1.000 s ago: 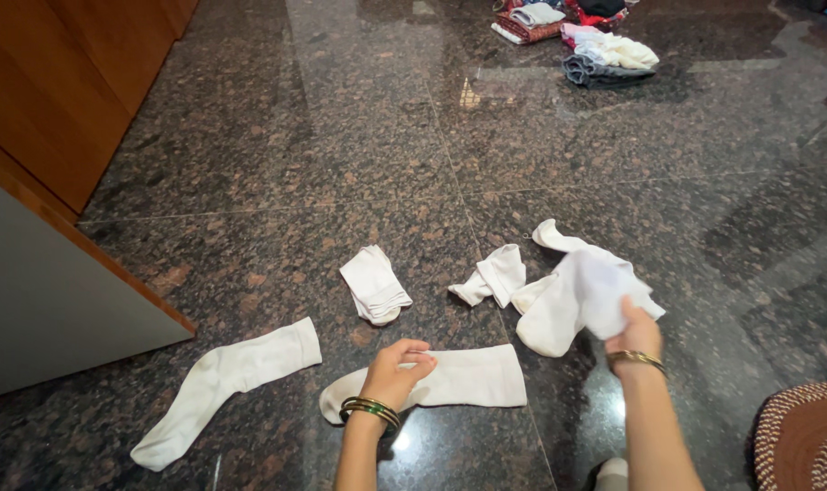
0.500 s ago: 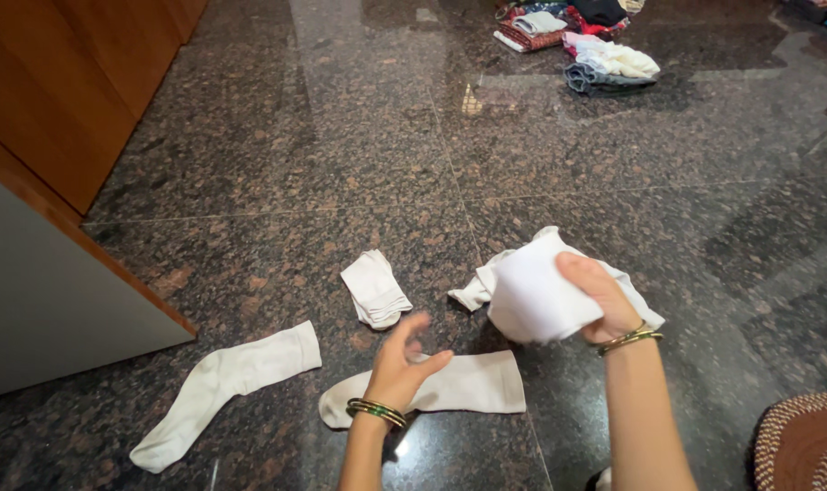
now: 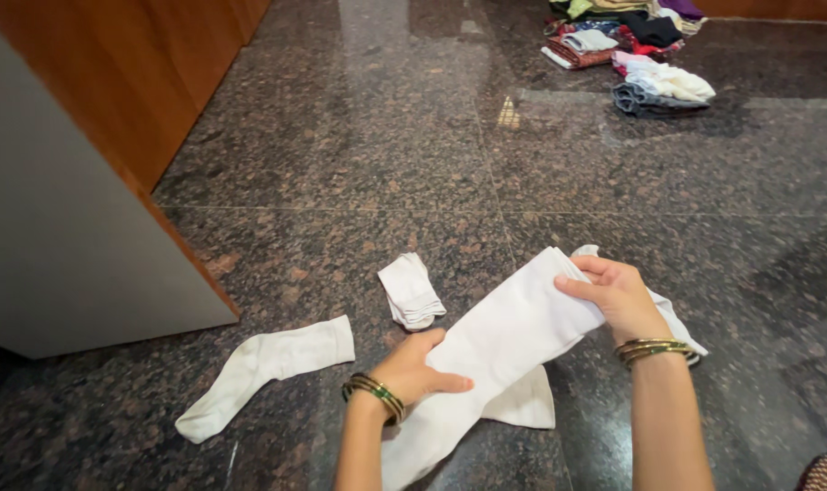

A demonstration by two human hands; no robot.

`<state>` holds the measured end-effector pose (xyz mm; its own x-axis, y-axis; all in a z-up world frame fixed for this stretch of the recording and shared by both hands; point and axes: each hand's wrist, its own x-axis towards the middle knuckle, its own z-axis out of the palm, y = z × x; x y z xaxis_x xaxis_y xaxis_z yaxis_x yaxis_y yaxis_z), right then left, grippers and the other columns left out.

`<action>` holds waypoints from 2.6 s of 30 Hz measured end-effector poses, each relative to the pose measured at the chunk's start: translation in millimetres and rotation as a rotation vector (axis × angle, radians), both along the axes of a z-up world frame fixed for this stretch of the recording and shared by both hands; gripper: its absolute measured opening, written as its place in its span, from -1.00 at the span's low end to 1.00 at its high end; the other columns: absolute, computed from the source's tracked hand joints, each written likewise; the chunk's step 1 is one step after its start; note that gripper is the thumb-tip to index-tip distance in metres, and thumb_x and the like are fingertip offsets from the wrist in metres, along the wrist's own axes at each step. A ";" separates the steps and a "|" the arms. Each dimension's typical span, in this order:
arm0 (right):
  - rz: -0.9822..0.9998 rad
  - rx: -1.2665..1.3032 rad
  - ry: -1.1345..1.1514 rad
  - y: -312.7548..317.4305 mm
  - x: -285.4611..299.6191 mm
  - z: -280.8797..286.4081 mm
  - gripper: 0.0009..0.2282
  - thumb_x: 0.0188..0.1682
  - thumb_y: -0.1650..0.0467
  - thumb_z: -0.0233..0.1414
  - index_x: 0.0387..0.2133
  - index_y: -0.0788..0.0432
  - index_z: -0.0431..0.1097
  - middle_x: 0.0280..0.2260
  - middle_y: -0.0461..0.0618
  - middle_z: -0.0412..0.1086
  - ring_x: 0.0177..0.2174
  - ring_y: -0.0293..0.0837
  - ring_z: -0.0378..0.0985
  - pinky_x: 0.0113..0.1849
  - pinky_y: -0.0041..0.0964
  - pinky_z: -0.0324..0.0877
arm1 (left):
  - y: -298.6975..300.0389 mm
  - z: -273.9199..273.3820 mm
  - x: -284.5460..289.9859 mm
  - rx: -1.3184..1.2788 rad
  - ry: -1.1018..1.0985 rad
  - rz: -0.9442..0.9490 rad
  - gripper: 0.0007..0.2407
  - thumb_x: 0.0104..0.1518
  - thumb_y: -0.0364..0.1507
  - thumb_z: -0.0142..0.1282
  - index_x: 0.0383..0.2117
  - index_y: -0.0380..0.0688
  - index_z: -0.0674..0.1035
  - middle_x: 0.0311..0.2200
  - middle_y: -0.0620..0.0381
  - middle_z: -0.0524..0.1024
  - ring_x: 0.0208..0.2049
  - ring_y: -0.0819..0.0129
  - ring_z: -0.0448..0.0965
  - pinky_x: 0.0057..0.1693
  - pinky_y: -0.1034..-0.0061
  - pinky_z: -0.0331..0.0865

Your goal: The person folds white socks on a tiled floor, pairing them and placing the folded pairs into a nearby open closet shelf. The person handles the socks one at a time, folding and stacking them neatly.

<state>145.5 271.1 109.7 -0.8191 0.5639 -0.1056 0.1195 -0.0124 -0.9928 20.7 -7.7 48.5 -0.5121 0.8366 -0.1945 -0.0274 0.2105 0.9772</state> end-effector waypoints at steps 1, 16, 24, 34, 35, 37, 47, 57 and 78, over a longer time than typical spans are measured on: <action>-0.003 0.025 0.029 -3.7 -2.3 -0.2 -0.68 -0.12 0.48 0.20 -0.08 0.34 0.49 -0.21 0.09 0.56 -0.29 -0.16 0.60 -0.20 -0.30 0.48 | 0.5 -8.8 -4.0 -0.086 0.105 0.030 -0.42 -0.17 -0.43 0.51 0.03 -0.28 0.45 -0.10 0.08 0.58 -0.11 0.39 0.63 0.01 0.50 0.49; 0.411 0.086 0.058 -120.8 -69.0 -9.0 -0.43 -0.12 0.26 0.17 0.18 0.12 0.24 0.12 -0.09 0.38 0.13 -0.23 0.38 0.11 -0.24 0.26 | -27.2 0.4 -45.0 0.460 -0.178 0.476 -0.80 0.03 -0.48 0.25 -0.21 -0.24 0.66 -0.33 0.14 0.67 -0.33 0.47 0.63 -0.18 0.51 0.54; 0.637 -0.272 0.125 -191.4 -122.8 -12.5 -0.28 -0.32 0.33 0.27 0.22 0.08 0.19 0.07 -0.13 0.39 0.04 -0.21 0.42 -0.04 -0.12 0.33 | -94.8 123.4 -82.7 0.417 0.295 0.406 -0.90 -0.03 -0.56 0.20 -0.38 -0.23 0.64 -0.42 0.10 0.63 -0.37 0.47 0.60 -0.21 0.54 0.49; 0.789 -0.510 0.266 -330.6 -198.2 8.9 -0.58 -0.22 0.49 0.23 -0.04 0.34 0.41 -0.19 0.03 0.53 -0.20 -0.15 0.58 -0.08 -0.17 0.43 | -239.3 174.5 -177.7 0.002 0.974 0.227 -0.86 0.02 -0.53 0.14 -0.50 -0.12 0.37 -0.41 0.04 0.43 -0.34 0.22 0.44 -0.22 0.40 0.34; 0.777 -0.508 0.237 -348.5 -201.2 7.8 -0.59 -0.22 0.49 0.23 -0.06 0.37 0.42 -0.20 0.05 0.55 -0.22 -0.15 0.59 -0.09 -0.18 0.44 | -260.6 169.0 -178.7 -0.004 0.797 0.335 -0.88 0.01 -0.52 0.10 -0.44 -0.09 0.37 -0.40 0.03 0.44 -0.33 0.20 0.47 -0.22 0.36 0.37; 0.748 -0.546 0.206 -383.8 -207.1 3.9 -0.59 -0.23 0.50 0.21 -0.06 0.38 0.42 -0.21 0.07 0.56 -0.24 -0.14 0.60 -0.11 -0.19 0.46 | -303.9 155.9 -178.8 -0.001 0.445 0.552 -0.87 0.00 -0.51 0.01 -0.34 -0.02 0.38 -0.39 0.01 0.47 -0.32 0.15 0.53 -0.21 0.28 0.43; 0.861 -0.293 -0.097 -509.4 -275.6 -43.0 -0.41 -0.26 0.53 0.17 0.14 0.19 0.25 -0.10 0.15 0.50 -0.14 0.02 0.58 -0.09 -0.09 0.48 | -415.5 23.5 -132.7 0.407 -0.320 0.982 -0.50 0.03 -0.55 0.29 0.14 -0.50 0.45 -0.04 -0.19 0.60 -0.03 0.03 0.65 0.04 0.24 0.58; 1.283 -0.182 0.153 -657.9 -286.1 -76.2 -0.42 -0.17 0.46 0.21 0.17 0.29 0.20 0.00 0.10 0.46 -0.06 -0.13 0.51 -0.03 -0.27 0.40 | -536.8 -22.9 -79.2 0.667 -0.061 1.574 -0.53 -0.07 -0.68 0.22 0.07 -0.30 0.45 -0.10 -0.07 0.63 -0.09 0.14 0.66 0.05 0.32 0.55; 1.525 0.110 0.042 -810.2 -250.3 -115.9 -0.23 -0.24 0.45 0.30 0.29 0.04 0.06 -0.04 0.05 0.40 -0.16 -0.17 0.46 -0.09 -0.27 0.49 | -732.3 -31.6 -87.7 -0.549 0.423 2.217 -0.43 -0.20 -0.34 0.46 0.08 0.09 0.55 0.09 -0.12 0.45 0.08 -0.04 0.50 0.18 0.23 0.39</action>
<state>-104.8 -539.1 -6.2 -0.6088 -0.7889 -0.0835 -0.0775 0.1639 -0.9834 -67.0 -740.1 16.9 -0.2941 -0.9351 0.1979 -0.3870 0.3058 0.8699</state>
